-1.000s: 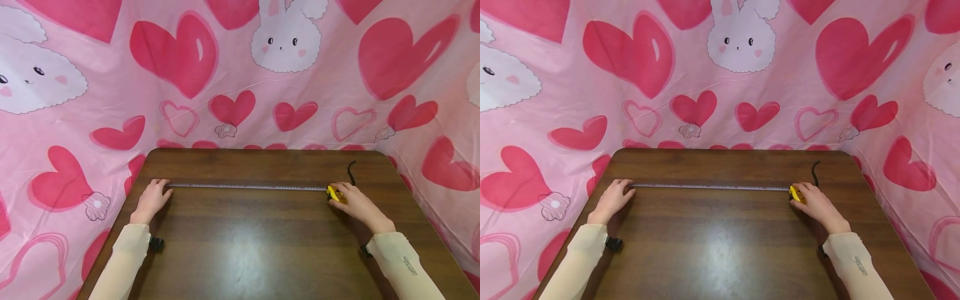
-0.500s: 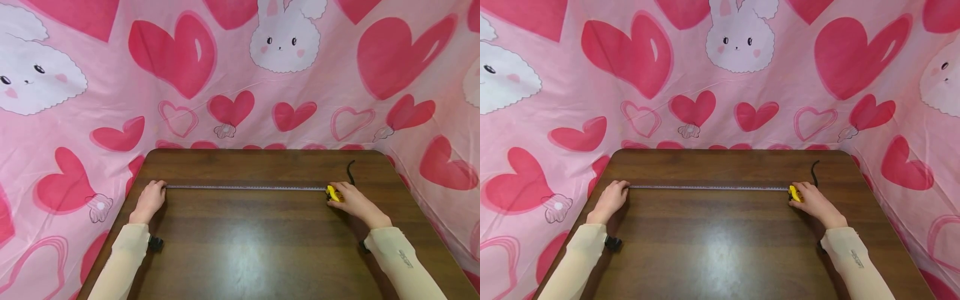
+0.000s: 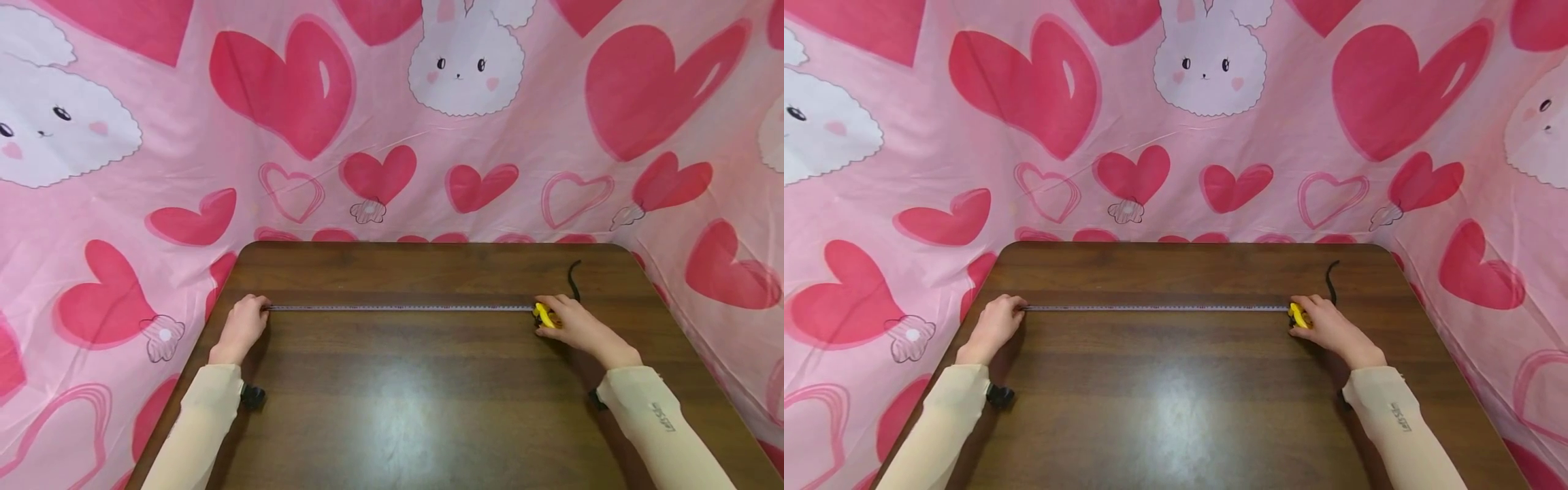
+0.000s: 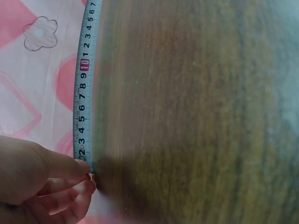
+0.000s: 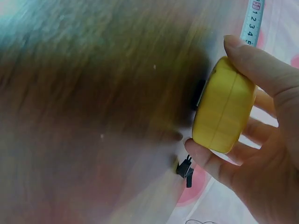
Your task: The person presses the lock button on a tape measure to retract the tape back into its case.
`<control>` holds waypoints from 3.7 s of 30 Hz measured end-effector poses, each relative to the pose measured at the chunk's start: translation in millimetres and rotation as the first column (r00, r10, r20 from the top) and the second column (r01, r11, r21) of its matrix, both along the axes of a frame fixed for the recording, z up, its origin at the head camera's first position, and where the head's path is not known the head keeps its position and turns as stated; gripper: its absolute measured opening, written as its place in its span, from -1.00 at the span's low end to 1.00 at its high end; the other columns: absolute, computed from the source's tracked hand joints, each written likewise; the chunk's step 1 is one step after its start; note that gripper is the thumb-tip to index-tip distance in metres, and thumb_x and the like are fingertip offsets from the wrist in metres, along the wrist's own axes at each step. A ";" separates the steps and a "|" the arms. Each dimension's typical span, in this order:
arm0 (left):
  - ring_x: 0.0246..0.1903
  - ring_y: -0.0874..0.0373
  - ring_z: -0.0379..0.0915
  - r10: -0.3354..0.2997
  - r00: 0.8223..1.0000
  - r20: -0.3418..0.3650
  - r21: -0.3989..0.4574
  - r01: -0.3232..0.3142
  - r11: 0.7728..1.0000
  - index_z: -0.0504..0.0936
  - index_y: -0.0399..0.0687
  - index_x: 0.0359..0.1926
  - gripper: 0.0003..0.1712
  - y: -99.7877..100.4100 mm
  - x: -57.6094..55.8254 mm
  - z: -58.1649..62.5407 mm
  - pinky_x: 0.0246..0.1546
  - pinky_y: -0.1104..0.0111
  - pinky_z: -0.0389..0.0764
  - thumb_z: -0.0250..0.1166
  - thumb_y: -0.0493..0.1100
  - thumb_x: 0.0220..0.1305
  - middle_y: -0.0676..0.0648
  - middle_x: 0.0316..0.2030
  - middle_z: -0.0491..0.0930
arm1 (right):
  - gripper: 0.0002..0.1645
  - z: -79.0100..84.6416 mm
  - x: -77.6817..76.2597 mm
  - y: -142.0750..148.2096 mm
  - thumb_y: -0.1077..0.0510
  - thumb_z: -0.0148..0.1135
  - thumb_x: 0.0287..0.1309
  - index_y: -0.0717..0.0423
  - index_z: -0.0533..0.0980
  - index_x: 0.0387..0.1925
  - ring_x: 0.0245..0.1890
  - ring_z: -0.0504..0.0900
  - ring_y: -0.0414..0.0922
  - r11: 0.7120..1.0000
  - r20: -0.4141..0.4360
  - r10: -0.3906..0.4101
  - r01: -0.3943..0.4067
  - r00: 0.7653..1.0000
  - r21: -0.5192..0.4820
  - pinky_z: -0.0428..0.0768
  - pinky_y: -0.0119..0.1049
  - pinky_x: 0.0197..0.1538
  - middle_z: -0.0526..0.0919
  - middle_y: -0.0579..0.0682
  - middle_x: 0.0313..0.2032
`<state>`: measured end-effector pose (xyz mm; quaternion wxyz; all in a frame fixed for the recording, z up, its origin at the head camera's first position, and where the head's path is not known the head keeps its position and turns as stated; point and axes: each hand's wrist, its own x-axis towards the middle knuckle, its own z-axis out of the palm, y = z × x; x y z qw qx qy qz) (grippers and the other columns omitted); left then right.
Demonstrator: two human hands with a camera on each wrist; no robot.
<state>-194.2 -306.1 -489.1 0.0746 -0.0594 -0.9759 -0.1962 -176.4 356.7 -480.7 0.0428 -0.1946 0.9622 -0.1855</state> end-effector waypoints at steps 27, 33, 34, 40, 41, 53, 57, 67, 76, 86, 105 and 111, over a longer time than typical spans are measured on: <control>-0.21 -0.33 0.65 0.026 0.998 -0.062 0.051 -0.022 0.998 0.78 -0.35 -0.23 -0.85 -4.1 -1.2 22.4 -0.08 -0.19 0.61 0.28 -0.49 0.31 -0.42 -0.20 0.73 | -0.49 5.8 15.4 19.2 0.28 0.68 -0.15 0.05 0.62 -0.11 -0.14 0.55 0.09 0.974 -0.276 0.209 -0.224 0.938 -0.025 0.58 0.01 -0.18 0.57 0.17 -0.09; -0.19 -0.31 0.66 0.002 0.999 -0.040 0.059 0.000 0.998 0.79 -0.34 -0.19 -0.87 -4.4 0.0 25.0 -0.02 -0.20 0.62 0.33 -0.46 0.32 -0.41 -0.19 0.74 | -0.50 3.0 20.1 24.1 0.30 0.67 -0.16 0.05 0.66 -0.12 -0.15 0.55 0.05 0.975 -0.309 0.195 -0.219 0.931 -0.044 0.60 -0.02 -0.16 0.58 0.12 -0.10; -0.21 -0.30 0.66 -0.016 0.999 -0.038 0.060 0.018 0.998 0.79 -0.34 -0.19 -0.88 -4.6 0.0 25.4 -0.03 -0.20 0.62 0.35 -0.46 0.30 -0.40 -0.20 0.74 | -0.51 2.6 21.0 24.9 0.31 0.66 -0.16 0.06 0.66 -0.13 -0.15 0.56 0.05 0.975 -0.318 0.190 -0.216 0.929 -0.046 0.60 -0.03 -0.16 0.59 0.12 -0.10; -0.29 -0.24 0.68 -0.122 0.991 -0.055 0.058 0.125 0.990 0.78 -0.29 -0.24 -0.92 -8.6 -1.6 21.9 -0.11 -0.16 0.65 0.46 -0.43 0.22 -0.33 -0.27 0.76 | -0.54 4.8 24.8 29.2 0.34 0.65 -0.15 0.03 0.65 -0.16 -0.12 0.58 0.09 0.981 -0.326 0.152 -0.182 0.933 -0.066 0.56 -0.05 -0.12 0.60 0.14 -0.09; -0.29 -0.22 0.68 -0.135 0.989 -0.058 0.057 0.138 0.989 0.78 -0.29 -0.24 -0.92 -9.4 -2.0 20.6 -0.11 -0.15 0.65 0.46 -0.42 0.22 -0.31 -0.28 0.77 | -0.53 4.7 24.7 30.6 0.33 0.65 -0.16 0.03 0.65 -0.17 -0.12 0.58 0.10 0.981 -0.328 0.149 -0.180 0.933 -0.067 0.55 -0.10 -0.10 0.60 0.15 -0.09; -0.37 -0.08 0.70 -0.196 0.971 -0.139 0.064 0.207 0.976 0.81 -0.19 -0.25 -0.87 -13.3 -3.0 17.7 -0.22 -0.05 0.68 0.51 -0.41 0.17 -0.18 -0.34 0.79 | -0.53 -2.1 27.0 38.9 0.36 0.64 -0.16 -0.02 0.64 -0.19 -0.12 0.58 0.01 0.982 -0.322 0.143 -0.176 0.936 -0.075 0.45 -0.49 -0.05 0.61 0.09 -0.10; -0.26 -0.12 0.72 -0.167 0.982 -0.089 0.097 0.175 0.980 0.82 -0.14 -0.18 -0.86 -16.5 -3.2 17.1 -0.11 -0.10 0.68 0.51 -0.33 0.22 -0.18 -0.26 0.80 | -0.53 -2.4 29.0 38.8 0.34 0.65 -0.17 -0.04 0.63 -0.21 -0.15 0.57 -0.02 0.984 -0.319 0.138 -0.167 0.938 -0.066 0.55 -0.32 -0.13 0.61 0.09 -0.10; -0.16 -0.03 0.69 -0.161 0.987 0.019 0.215 0.153 0.964 0.84 -0.05 -0.07 -0.81 -17.7 -3.6 18.1 -0.05 0.27 0.69 0.49 -0.22 0.30 -0.10 -0.16 0.81 | -0.47 -3.7 27.8 30.5 0.43 0.65 -0.33 -0.09 0.59 -0.34 -0.10 0.58 0.16 0.965 -0.407 0.195 -0.250 0.892 -0.086 0.34 -0.60 0.08 0.59 0.17 -0.09; -0.17 -0.05 0.70 -0.175 0.984 -0.036 0.245 0.179 0.953 0.85 -0.05 -0.10 -0.83 -6.3 -10.1 21.6 -0.10 0.51 0.61 0.50 -0.24 0.28 -0.11 -0.19 0.81 | -0.35 8.0 27.0 21.4 0.36 0.62 -0.12 0.09 0.59 0.07 -0.01 0.55 0.09 0.976 -0.298 0.148 -0.188 0.943 -0.113 0.48 -0.41 0.06 0.60 0.16 0.04; -0.09 -0.11 0.69 -0.168 0.985 0.033 0.251 0.154 0.955 0.83 -0.08 -0.02 -0.78 -8.6 -10.6 22.2 0.05 -0.07 0.67 0.47 -0.23 0.32 -0.16 -0.11 0.80 | -0.16 17.8 27.5 21.9 0.20 0.55 0.13 0.35 0.38 0.38 0.02 0.58 0.16 0.993 -0.125 0.066 -0.077 0.990 -0.087 0.57 0.21 0.08 0.57 0.31 0.11; -0.40 0.05 0.59 -0.159 0.987 0.020 0.324 0.144 0.935 0.83 -0.10 -0.04 -0.78 -10.8 -10.9 26.2 -0.40 0.47 0.61 0.48 -0.27 0.29 -0.17 -0.15 0.80 | -0.22 28.1 26.8 21.9 0.16 0.53 0.18 0.38 0.43 0.35 0.04 0.60 0.18 0.996 -0.078 0.030 -0.036 0.997 -0.084 0.62 0.01 0.06 0.54 0.35 0.19; -0.43 0.07 0.59 -0.168 0.986 0.007 0.333 0.156 0.930 0.84 -0.12 -0.07 -0.79 -12.2 -11.8 25.2 -0.41 0.50 0.58 0.49 -0.31 0.26 -0.18 -0.20 0.80 | -0.21 28.7 27.4 21.9 0.15 0.54 0.17 0.37 0.44 0.34 0.04 0.61 0.19 0.996 -0.068 0.029 -0.035 0.997 -0.078 0.61 0.12 0.07 0.54 0.36 0.20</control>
